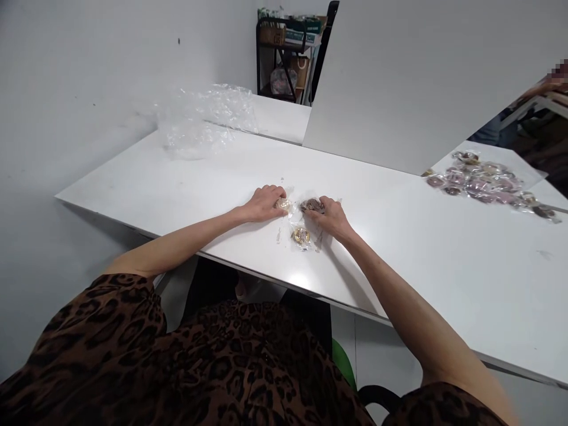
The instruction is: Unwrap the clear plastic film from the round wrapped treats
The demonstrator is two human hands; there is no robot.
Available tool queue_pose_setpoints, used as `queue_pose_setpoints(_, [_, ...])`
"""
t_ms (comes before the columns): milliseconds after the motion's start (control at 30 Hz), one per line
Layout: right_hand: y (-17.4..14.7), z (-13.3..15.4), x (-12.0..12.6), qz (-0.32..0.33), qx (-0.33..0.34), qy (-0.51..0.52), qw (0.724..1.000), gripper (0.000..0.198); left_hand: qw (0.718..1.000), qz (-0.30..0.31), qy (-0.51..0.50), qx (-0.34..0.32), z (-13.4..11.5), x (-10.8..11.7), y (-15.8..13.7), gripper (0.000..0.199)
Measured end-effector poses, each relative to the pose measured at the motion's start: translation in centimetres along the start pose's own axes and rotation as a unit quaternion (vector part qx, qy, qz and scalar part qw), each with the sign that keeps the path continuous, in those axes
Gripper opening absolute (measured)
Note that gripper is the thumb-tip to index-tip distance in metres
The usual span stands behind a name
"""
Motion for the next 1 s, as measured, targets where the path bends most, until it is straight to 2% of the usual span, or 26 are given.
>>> queue_pose_setpoints(100, [0.2,0.6,-0.2,0.021,0.015,0.001,1.0,0.048,1.0,-0.015,-0.011,-0.022,-0.4,-0.2,0.3,0.042])
queue_pose_setpoints(200, [0.9,1.3,-0.2,0.005,0.023,-0.023,0.999,0.051,0.999,-0.017,-0.016,-0.034,-0.9,-0.7,0.6,0.043])
queue_pose_setpoints(333, [2.0,1.2,-0.2,0.001,0.001,-0.044,0.999,0.054,0.999,-0.02,-0.047,-0.014,-0.7,-1.0,0.7,0.045])
queue_pose_setpoints(467, [2.1,0.5,0.5,0.0,-0.048,-0.042,0.998,0.072,0.989,-0.04,-0.142,0.034,0.5,0.3,0.0,0.048])
queue_pose_setpoints(567, [1.8,0.3,0.8,0.013,-0.073,-0.064,0.995,0.063,0.969,-0.059,-0.234,0.056,0.8,1.9,-1.3,0.039])
queue_pose_setpoints(667, [1.6,0.3,0.9,0.019,-0.074,-0.129,0.989,0.046,0.962,-0.036,-0.272,0.007,-1.4,2.4,-2.6,0.031])
queue_pose_setpoints(767, [1.2,0.0,1.6,-0.004,-0.062,-0.15,0.987,0.043,0.975,0.043,-0.207,-0.069,-5.3,1.1,-3.6,0.035])
queue_pose_setpoints(833, [0.4,-0.5,2.9,-0.037,-0.062,-0.084,0.994,0.045,0.982,0.087,-0.141,-0.093,-7.2,-0.2,-3.9,0.038])
queue_pose_setpoints(900, [-1.1,-1.4,4.4,-0.063,-0.071,0.036,0.995,0.048,0.986,0.108,-0.085,-0.096,-8.3,-1.0,-3.8,0.04])
queue_pose_setpoints(1000, [-4.7,-3.9,6.2,-0.067,-0.116,0.216,0.967,0.053,0.989,0.103,-0.057,-0.094,-8.8,-1.4,-3.5,0.04])
Point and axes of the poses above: each hand's wrist, its own y-axis towards the middle knuckle, its own x-axis out of the back of the hand, z = x × y, the point moved 9 cm from there along y, towards the middle knuckle, and after that the axes turned 12 degrees about y, right-handed, at the moved point
